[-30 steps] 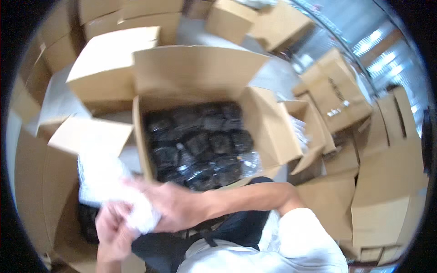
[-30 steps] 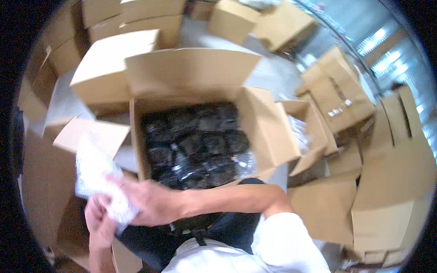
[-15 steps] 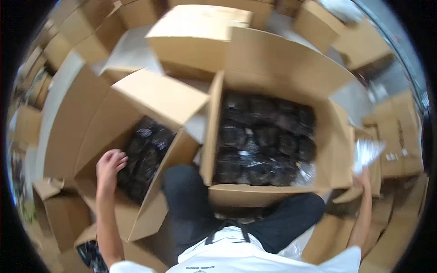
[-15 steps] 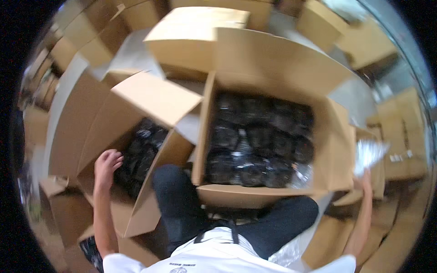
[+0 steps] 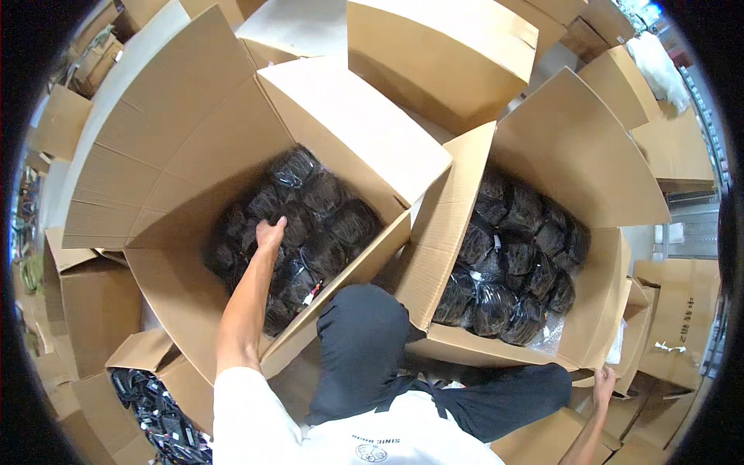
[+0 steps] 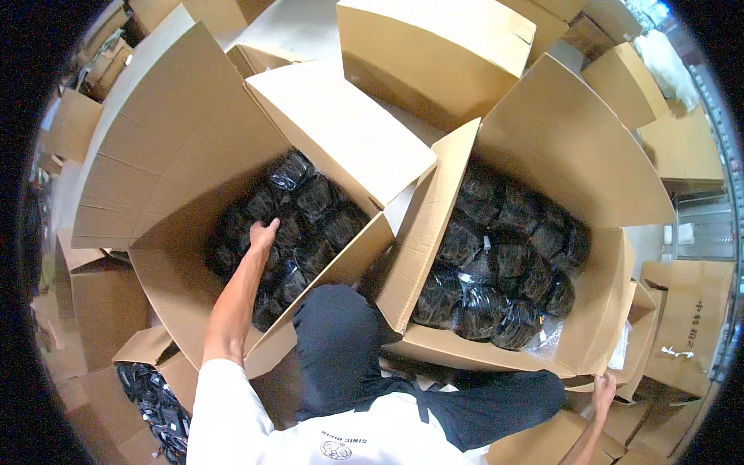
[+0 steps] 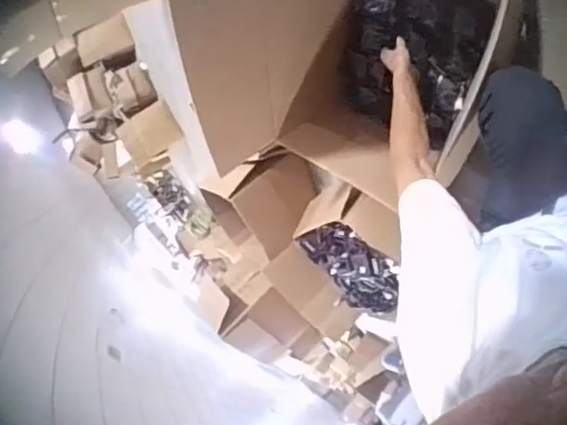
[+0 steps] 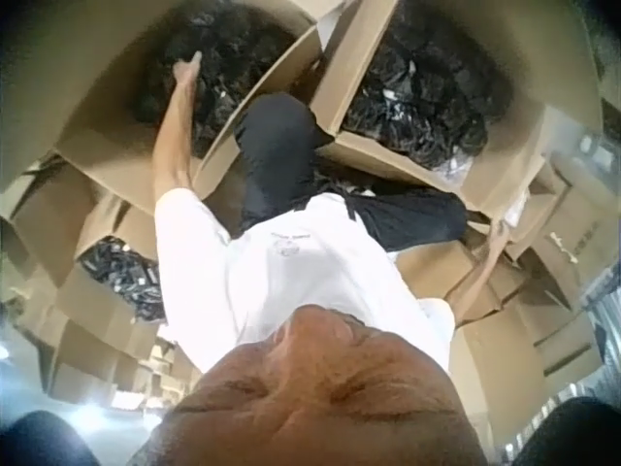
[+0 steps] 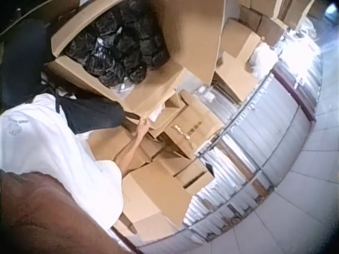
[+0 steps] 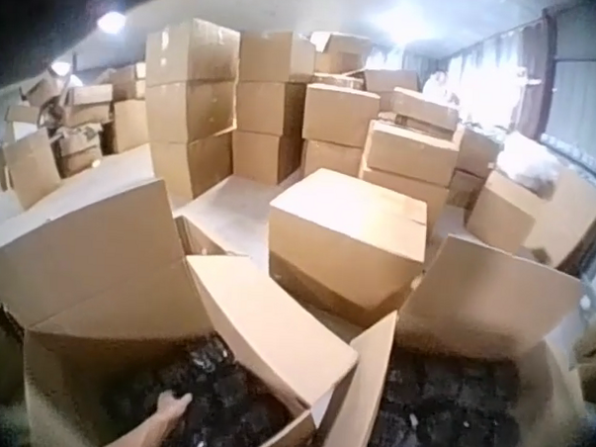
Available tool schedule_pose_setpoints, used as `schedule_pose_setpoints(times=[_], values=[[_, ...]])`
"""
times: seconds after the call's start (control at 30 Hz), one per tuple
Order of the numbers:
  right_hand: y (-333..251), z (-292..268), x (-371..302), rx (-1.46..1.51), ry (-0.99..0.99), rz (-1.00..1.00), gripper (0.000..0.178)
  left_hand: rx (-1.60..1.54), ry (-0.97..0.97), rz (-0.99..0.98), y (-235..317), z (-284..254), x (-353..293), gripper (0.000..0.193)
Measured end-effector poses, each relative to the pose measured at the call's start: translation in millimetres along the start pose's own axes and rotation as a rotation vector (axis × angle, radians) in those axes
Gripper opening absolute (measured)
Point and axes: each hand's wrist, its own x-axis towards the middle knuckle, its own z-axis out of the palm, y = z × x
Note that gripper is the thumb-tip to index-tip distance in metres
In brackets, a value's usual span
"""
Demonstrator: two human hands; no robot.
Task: The person transfers bubble-wrapped plastic-packaged items by hand from one cardboard box to another, organizing them between the boxes.
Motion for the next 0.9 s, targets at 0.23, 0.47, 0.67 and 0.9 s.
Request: schedule_pose_setpoints(times=[0.23,0.47,0.67,0.9], values=[[-97,-14,39,0.248,0.017,-0.04,0.039,-0.492,-0.054,-0.324,13,-10,3,0.055],[-361,-58,6,0.036,0.019,-0.61,0.04,-0.399,-0.03,0.297,135,-109,-93,0.025],[-521,-76,-60,0.427,0.156,-1.173,0.086,-0.821,-0.382,0.846,277,-170,-254,0.031],[-514,-93,-84,0.429,-0.003,-1.298,0.081,-0.689,-1.098,0.815,311,-115,-329,0.045]])
